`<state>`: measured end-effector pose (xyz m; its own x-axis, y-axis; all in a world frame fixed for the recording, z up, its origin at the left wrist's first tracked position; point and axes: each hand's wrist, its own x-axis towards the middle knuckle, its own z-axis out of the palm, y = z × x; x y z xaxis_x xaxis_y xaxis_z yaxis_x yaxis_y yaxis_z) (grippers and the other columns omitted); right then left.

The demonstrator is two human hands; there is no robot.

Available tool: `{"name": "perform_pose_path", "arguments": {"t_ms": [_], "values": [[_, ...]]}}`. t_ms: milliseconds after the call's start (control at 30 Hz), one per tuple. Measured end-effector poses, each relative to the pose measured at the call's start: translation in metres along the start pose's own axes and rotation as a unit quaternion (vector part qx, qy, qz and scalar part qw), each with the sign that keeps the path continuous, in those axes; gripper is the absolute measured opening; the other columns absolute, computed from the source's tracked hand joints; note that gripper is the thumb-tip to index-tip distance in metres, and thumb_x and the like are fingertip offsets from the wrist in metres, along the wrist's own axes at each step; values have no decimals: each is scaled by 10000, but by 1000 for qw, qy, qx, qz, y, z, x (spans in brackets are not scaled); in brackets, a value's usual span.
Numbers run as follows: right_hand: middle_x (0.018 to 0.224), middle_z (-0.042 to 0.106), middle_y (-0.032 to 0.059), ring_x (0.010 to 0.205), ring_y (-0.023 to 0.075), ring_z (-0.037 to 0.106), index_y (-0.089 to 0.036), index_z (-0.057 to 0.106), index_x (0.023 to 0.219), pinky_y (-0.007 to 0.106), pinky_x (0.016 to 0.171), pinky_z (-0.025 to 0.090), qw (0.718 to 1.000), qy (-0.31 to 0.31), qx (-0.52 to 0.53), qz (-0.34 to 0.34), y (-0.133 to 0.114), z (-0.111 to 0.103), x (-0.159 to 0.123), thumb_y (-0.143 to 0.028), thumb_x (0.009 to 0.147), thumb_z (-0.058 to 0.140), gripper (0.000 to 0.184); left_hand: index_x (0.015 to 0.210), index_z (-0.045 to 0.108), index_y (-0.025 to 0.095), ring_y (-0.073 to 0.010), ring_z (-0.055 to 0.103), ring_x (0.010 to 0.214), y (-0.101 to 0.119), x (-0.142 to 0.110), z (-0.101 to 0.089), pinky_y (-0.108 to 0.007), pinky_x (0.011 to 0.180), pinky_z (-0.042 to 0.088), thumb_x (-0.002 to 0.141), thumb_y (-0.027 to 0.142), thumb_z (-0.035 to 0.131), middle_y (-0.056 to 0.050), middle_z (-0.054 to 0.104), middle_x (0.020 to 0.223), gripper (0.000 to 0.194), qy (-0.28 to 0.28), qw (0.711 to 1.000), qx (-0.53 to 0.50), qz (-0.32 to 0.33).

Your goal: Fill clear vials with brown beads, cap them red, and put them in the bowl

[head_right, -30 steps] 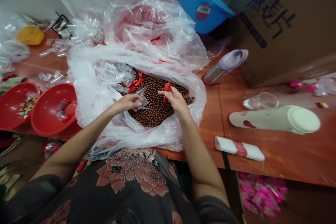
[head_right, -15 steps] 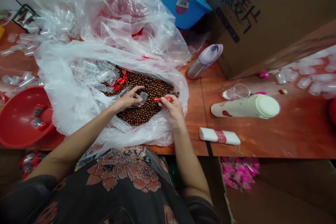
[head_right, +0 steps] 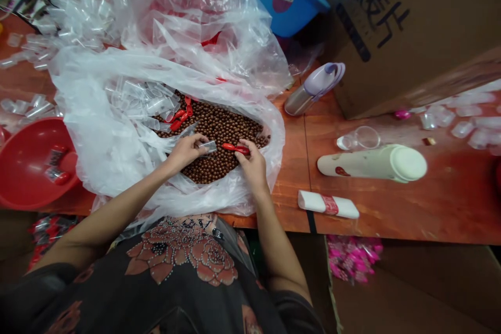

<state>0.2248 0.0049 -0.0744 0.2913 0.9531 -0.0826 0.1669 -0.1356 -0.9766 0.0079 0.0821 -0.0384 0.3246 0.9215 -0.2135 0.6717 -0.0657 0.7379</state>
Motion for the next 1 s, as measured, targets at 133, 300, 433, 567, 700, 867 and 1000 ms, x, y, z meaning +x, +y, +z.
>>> {"name": "perform_pose_path", "arguments": {"t_ms": [133, 300, 433, 567, 700, 867, 1000], "values": [[1153, 691, 78, 1073, 244, 613, -247, 703, 1121, 460, 1004, 465, 985, 19, -148, -81, -10, -2, -9, -340, 847, 652, 294, 922, 737, 169, -185, 600, 723, 3, 7, 11, -292, 714, 428, 759, 230, 725, -27, 698, 787, 174, -17, 1000, -11, -11], [1078, 734, 42, 911, 175, 639, -264, 646, 1200, 373, 878, 512, 993, 113, -4, -21, -19, -7, -15, -451, 933, 562, 336, 874, 740, 141, -169, 593, 685, 8, 20, 31, -274, 665, 416, 755, 209, 709, -22, 680, 731, 140, -11, 994, -101, -28], [981, 737, 0, 655, 92, 594, -263, 647, 1084, 243, 618, 497, 970, 104, 211, 62, -16, -12, -17, -448, 870, 651, 283, 860, 739, 135, -149, 579, 654, 11, 28, 49, -261, 652, 417, 741, 240, 730, -4, 668, 696, 158, -3, 983, -180, -26], [900, 709, -33, 639, 78, 607, -289, 642, 1092, 190, 535, 467, 936, 97, 317, 115, -18, -17, -19, -406, 763, 771, 372, 830, 730, 130, -131, 545, 617, 13, 34, 63, -252, 632, 401, 711, 248, 751, 24, 622, 647, 169, 12, 973, -227, -21], [816, 647, -46, 626, 56, 563, -248, 681, 1052, 176, 561, 465, 922, 77, 353, 140, -21, -21, -21, -390, 732, 801, 371, 802, 711, 132, -118, 548, 635, 18, 35, 70, -240, 637, 420, 723, 230, 736, 23, 633, 680, 129, 6, 949, -314, -27], [787, 616, -48, 637, 84, 528, -243, 681, 984, 215, 580, 453, 955, 40, 264, 128, -15, -20, -20, -422, 743, 783, 317, 810, 625, 132, -122, 598, 684, 24, 36, 73, -265, 673, 515, 666, 208, 818, 7, 659, 739, 252, -24, 877, -467, -114], [953, 713, -2, 752, 120, 595, -243, 651, 1131, 266, 711, 484, 982, 42, 160, 87, -16, -16, -21, -424, 796, 735, 390, 871, 595, 135, -125, 624, 740, 28, 33, 67, -279, 668, 554, 614, 234, 875, -14, 680, 837, 393, -31, 843, -521, -129]]}}
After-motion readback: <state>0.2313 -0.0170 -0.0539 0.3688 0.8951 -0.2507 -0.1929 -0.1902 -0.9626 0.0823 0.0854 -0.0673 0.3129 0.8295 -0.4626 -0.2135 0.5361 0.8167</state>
